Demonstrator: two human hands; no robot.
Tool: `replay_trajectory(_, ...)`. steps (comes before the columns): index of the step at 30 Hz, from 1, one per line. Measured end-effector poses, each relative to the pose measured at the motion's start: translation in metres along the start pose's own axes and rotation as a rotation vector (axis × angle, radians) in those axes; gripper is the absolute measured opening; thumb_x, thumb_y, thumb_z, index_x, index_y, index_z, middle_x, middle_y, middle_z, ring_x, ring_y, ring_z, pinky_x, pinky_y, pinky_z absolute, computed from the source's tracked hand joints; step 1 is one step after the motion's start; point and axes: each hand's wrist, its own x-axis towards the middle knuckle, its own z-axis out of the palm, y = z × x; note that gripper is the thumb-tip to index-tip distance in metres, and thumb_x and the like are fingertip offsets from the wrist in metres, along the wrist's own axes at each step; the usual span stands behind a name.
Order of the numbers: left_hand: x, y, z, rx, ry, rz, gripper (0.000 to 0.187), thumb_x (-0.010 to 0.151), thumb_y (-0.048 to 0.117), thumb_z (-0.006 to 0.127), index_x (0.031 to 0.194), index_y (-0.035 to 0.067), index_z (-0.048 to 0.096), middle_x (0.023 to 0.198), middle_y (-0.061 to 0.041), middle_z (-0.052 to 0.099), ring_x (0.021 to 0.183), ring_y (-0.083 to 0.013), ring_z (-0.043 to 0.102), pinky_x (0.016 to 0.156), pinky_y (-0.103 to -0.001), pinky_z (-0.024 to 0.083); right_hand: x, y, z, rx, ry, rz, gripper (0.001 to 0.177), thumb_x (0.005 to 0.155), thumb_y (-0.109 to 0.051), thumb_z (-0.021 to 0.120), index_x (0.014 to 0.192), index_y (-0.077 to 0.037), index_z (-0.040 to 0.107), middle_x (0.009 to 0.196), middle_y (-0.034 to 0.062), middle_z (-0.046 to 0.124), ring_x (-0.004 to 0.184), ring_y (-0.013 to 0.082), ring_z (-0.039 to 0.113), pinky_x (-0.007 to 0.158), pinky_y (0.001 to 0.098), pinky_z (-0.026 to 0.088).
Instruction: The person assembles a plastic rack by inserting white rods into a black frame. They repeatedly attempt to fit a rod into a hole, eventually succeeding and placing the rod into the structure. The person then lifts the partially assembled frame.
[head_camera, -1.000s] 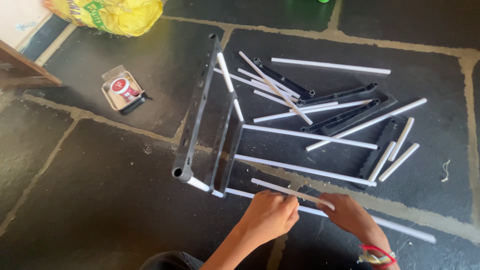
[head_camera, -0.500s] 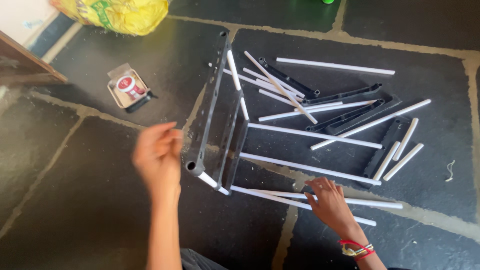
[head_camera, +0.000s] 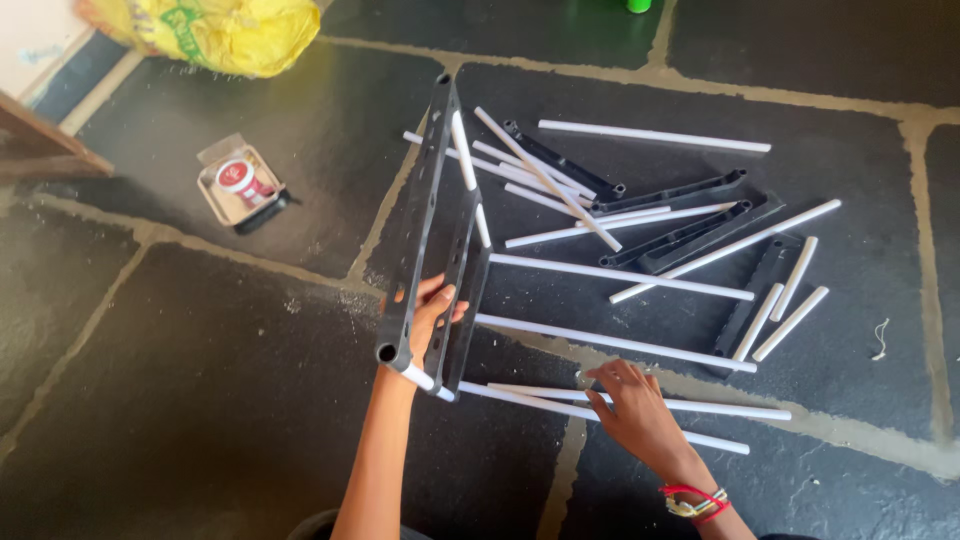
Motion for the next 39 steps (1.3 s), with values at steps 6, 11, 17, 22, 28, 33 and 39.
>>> replay_trajectory(6, 0.002, -0.003, 0.001, -0.03, 0.029, -0.029, 0.036, 0.092, 0.008, 0.069, 0.125, -0.006, 0.064, 0.098, -0.016, 0.073, 0.08, -0.0224, 0.077, 0.068, -0.03, 0.064, -0.004, -0.006, -0.006, 0.028, 0.024, -0.037, 0.033, 0.094, -0.026, 0.065, 0.123, -0.012, 0.069, 0.123, 0.0076, 0.063, 0.116, 0.0267, 0.061, 0.102, 0.0469, 0.044)
replay_trajectory(11, -0.007, -0.001, 0.003, 0.14, 0.008, 0.058, 0.039, 0.095, 0.016, 0.067, 0.132, 0.003, 0.061, 0.092, -0.016, 0.073, 0.068, -0.0181, 0.072, 0.054, -0.028, 0.058, -0.007, -0.022, -0.005, 0.075, -0.053, -0.022, 0.033, 0.094, -0.025, 0.065, 0.125, -0.013, 0.07, 0.12, 0.0057, 0.065, 0.105, 0.0225, 0.066, 0.1, 0.0442, 0.047)
replay_trajectory(17, -0.015, -0.004, 0.01, 0.15, 0.006, 0.079, 0.038, 0.099, 0.018, 0.061, 0.134, 0.004, 0.061, 0.092, -0.011, 0.071, 0.063, -0.0127, 0.068, 0.05, -0.025, 0.056, -0.016, -0.05, -0.003, 0.214, -0.082, -0.147, 0.031, 0.093, -0.023, 0.067, 0.119, -0.008, 0.068, 0.114, 0.0089, 0.068, 0.102, 0.0248, 0.069, 0.096, 0.0414, 0.053)
replay_trajectory(22, -0.022, -0.006, 0.014, 0.147, 0.069, 0.093, 0.033, 0.096, 0.016, 0.065, 0.126, 0.002, 0.068, 0.09, -0.014, 0.075, 0.062, -0.0152, 0.071, 0.049, -0.026, 0.057, -0.031, -0.073, -0.006, 0.284, -0.035, -0.289, 0.028, 0.092, -0.02, 0.069, 0.115, -0.003, 0.068, 0.112, 0.0129, 0.068, 0.105, 0.0315, 0.066, 0.094, 0.0433, 0.051)
replay_trajectory(28, -0.036, 0.015, 0.021, 0.073, 0.089, 0.099, 0.03, 0.091, 0.014, 0.071, 0.116, -0.002, 0.069, 0.087, -0.013, 0.076, 0.062, -0.0174, 0.075, 0.048, -0.028, 0.06, -0.039, -0.09, -0.019, 0.322, -0.059, -0.26, 0.029, 0.093, -0.02, 0.069, 0.117, -0.004, 0.069, 0.11, 0.0121, 0.068, 0.101, 0.031, 0.066, 0.09, 0.0418, 0.052)
replay_trajectory(33, -0.054, 0.044, 0.032, 0.598, 0.155, 0.091, 0.029, 0.092, 0.024, 0.074, 0.083, -0.004, 0.073, 0.064, -0.013, 0.07, 0.053, -0.0212, 0.072, 0.046, -0.031, 0.054, -0.042, -0.095, -0.02, 0.366, -0.094, -0.2, 0.029, 0.094, -0.021, 0.068, 0.118, -0.005, 0.069, 0.107, 0.0098, 0.069, 0.087, 0.0284, 0.071, 0.083, 0.0387, 0.056)
replay_trajectory(39, -0.052, 0.054, 0.028, 1.085, 0.084, 0.193, 0.051, 0.098, 0.042, 0.063, 0.071, -0.002, 0.067, 0.061, -0.017, 0.065, 0.06, -0.0341, 0.07, 0.053, -0.044, 0.053, -0.04, -0.112, -0.014, 0.539, -0.01, -0.192, 0.026, 0.094, -0.019, 0.067, 0.115, -0.002, 0.069, 0.101, 0.0099, 0.073, 0.091, 0.0216, 0.074, 0.074, 0.0354, 0.059)
